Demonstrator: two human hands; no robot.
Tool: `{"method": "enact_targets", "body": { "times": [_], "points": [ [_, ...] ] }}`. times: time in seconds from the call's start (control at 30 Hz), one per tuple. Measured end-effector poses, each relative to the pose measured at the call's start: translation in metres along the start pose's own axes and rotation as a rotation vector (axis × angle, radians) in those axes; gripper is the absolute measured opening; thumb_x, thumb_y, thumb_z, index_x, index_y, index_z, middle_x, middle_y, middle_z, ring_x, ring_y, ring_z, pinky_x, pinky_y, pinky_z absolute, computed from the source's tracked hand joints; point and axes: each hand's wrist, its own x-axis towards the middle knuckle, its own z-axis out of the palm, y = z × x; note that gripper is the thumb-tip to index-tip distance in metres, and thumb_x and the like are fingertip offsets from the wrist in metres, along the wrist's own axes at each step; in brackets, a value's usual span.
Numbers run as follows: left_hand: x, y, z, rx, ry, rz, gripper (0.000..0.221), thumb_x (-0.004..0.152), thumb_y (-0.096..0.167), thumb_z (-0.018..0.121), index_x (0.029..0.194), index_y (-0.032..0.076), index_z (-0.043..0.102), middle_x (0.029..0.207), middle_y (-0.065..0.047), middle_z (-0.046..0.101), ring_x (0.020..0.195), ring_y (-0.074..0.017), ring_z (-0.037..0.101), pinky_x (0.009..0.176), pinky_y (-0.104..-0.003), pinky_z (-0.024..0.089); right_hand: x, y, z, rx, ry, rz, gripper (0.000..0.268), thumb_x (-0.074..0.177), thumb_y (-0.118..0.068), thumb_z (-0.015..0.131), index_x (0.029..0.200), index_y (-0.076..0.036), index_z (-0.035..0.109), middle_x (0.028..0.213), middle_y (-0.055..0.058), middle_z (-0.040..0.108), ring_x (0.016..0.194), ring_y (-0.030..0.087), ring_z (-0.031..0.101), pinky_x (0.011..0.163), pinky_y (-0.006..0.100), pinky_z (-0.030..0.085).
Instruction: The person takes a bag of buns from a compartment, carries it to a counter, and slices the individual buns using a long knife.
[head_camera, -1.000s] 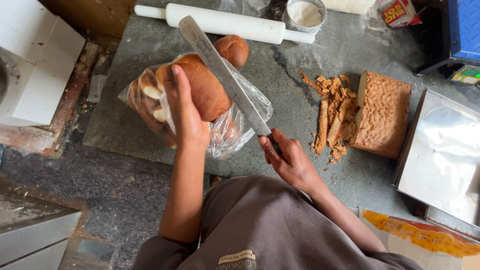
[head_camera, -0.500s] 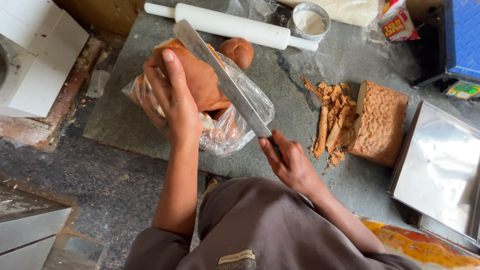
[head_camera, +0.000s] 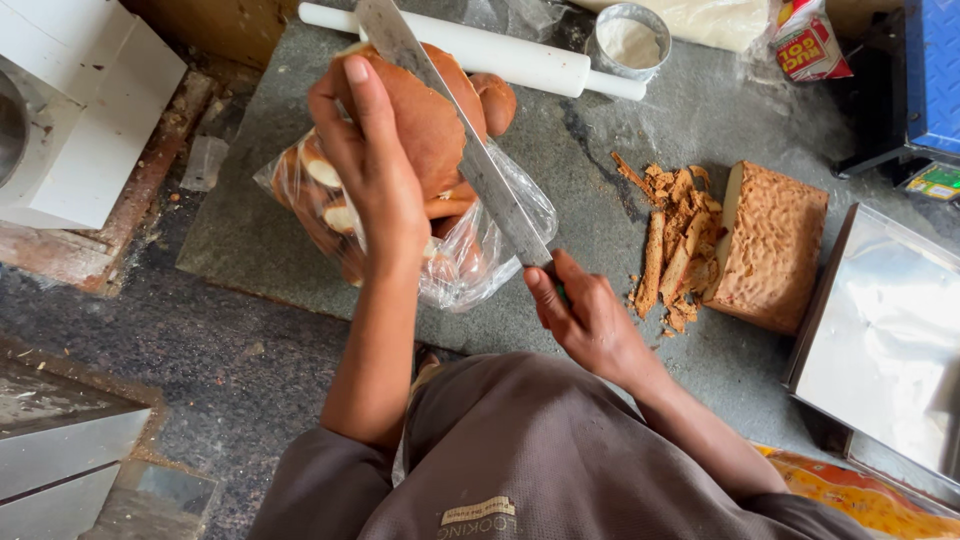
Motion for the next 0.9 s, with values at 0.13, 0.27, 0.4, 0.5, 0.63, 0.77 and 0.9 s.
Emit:
{"method": "enact_targets", "body": {
  "times": [0.13, 0.27, 0.4, 0.5, 0.63, 0.77, 0.9],
  "points": [
    [-0.049, -0.012, 0.036, 0.108, 0.065, -0.035, 0.083, 0.108, 0.055, 0.047, 0.157, -0.004, 0.015, 0.156, -0.018, 0.031, 0.140, -0.0277, 0.031, 0.115, -0.043, 0.029, 0.014, 0.000, -0.002, 0.036, 0.063, -0.029, 0.035, 0.107, -0.034, 0.051, 0.089, -0.004, 0.055, 0.057, 0.006, 0.055, 0.050, 0.014, 0.051, 0.046, 0.035, 0.041],
    [-0.062, -0.009, 0.046, 0.155, -0.042, -0.124, 0.074, 0.109, 0.056, 0.047, 0.150, -0.004, 0.033, 0.152, -0.027, 0.045, 0.144, -0.0351, 0.044, 0.121, -0.045, 0.033, 0.021, 0.000, -0.003, -0.015, 0.161, -0.106, 0.035, 0.107, -0.030, 0.055, 0.088, -0.001, 0.051, 0.056, 0.012, 0.057, 0.045, 0.016, 0.056, 0.046, 0.039, 0.041],
    [-0.039, 0.001, 0.038, 0.007, 0.032, -0.130, 0.076, 0.106, 0.056, 0.046, 0.151, -0.003, 0.031, 0.153, -0.029, 0.042, 0.143, -0.0336, 0.043, 0.119, -0.044, 0.035, 0.015, 0.009, 0.004, -0.075, 0.173, -0.145, 0.031, 0.106, -0.026, 0.057, 0.089, -0.001, 0.053, 0.054, 0.017, 0.055, 0.041, 0.022, 0.052, 0.044, 0.043, 0.038],
    [-0.035, 0.002, 0.040, -0.002, 0.107, -0.165, 0.073, 0.107, 0.056, 0.043, 0.150, -0.002, 0.030, 0.152, -0.027, 0.042, 0.142, -0.0328, 0.045, 0.118, -0.044, 0.036, 0.012, 0.014, 0.007, -0.090, 0.134, -0.159, 0.030, 0.106, -0.024, 0.057, 0.087, -0.001, 0.053, 0.054, 0.015, 0.057, 0.041, 0.021, 0.056, 0.042, 0.043, 0.040],
    [-0.066, -0.011, 0.059, 0.145, 0.080, -0.118, 0.074, 0.109, 0.057, 0.042, 0.151, -0.003, 0.030, 0.151, -0.029, 0.044, 0.141, -0.0343, 0.047, 0.119, -0.045, 0.037, 0.019, 0.013, 0.006, -0.033, 0.195, -0.159, 0.024, 0.104, -0.019, 0.058, 0.091, 0.001, 0.054, 0.056, 0.019, 0.057, 0.042, 0.027, 0.059, 0.044, 0.045, 0.040],
    [-0.078, -0.022, 0.060, 0.174, 0.002, -0.190, 0.076, 0.108, 0.059, 0.037, 0.149, -0.005, 0.029, 0.152, -0.030, 0.040, 0.143, -0.0345, 0.042, 0.119, -0.045, 0.033, 0.024, 0.017, 0.005, -0.057, 0.233, -0.218, 0.024, 0.105, -0.017, 0.059, 0.091, 0.001, 0.052, 0.059, 0.021, 0.059, 0.048, 0.034, 0.063, 0.048, 0.044, 0.043],
    [-0.067, -0.032, 0.061, 0.157, 0.015, -0.228, 0.080, 0.107, 0.061, 0.037, 0.150, -0.006, 0.027, 0.154, -0.030, 0.038, 0.146, -0.0354, 0.038, 0.121, -0.045, 0.029, 0.023, 0.029, 0.006, -0.051, 0.234, -0.186, 0.025, 0.104, -0.018, 0.059, 0.091, 0.001, 0.051, 0.060, 0.021, 0.059, 0.050, 0.037, 0.064, 0.046, 0.046, 0.042]
  ]
}}
